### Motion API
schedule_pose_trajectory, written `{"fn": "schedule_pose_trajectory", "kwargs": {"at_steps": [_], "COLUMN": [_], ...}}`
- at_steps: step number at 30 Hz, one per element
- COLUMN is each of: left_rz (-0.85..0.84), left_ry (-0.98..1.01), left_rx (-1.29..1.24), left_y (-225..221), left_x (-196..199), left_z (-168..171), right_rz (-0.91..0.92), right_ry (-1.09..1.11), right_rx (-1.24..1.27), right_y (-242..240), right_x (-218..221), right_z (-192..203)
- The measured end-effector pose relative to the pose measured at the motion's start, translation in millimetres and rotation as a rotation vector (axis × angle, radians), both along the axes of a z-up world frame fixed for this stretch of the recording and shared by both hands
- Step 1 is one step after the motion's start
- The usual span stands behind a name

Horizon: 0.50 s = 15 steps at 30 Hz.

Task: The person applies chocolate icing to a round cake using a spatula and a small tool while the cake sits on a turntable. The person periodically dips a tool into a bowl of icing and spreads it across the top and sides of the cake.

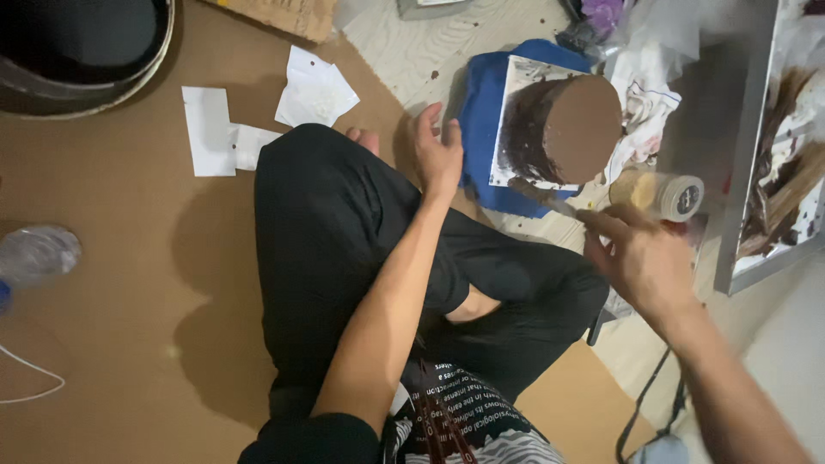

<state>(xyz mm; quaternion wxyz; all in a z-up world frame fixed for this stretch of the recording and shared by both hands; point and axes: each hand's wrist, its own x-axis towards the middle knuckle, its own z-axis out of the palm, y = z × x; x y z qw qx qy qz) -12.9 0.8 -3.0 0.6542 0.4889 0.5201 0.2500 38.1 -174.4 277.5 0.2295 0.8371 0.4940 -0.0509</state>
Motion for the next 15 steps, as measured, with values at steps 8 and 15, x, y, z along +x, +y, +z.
{"fn": "schedule_pose_trajectory", "kwargs": {"at_steps": [8,15], "left_rz": [-0.085,-0.327], "left_ry": [0.057,0.140], "left_rx": [0.173,0.168], "left_y": [-16.6,-22.5], "left_x": [-8.4,-14.8], "left_z": [-33.0,-63.3], "right_rz": [-0.690,-1.009], "right_ry": [0.560,0.962], "right_rx": [0.716,1.417], "right_y": [-103.8,-128.9], "right_x": [-26.1,-40.1], "right_z": [-31.2,-56.7]}}
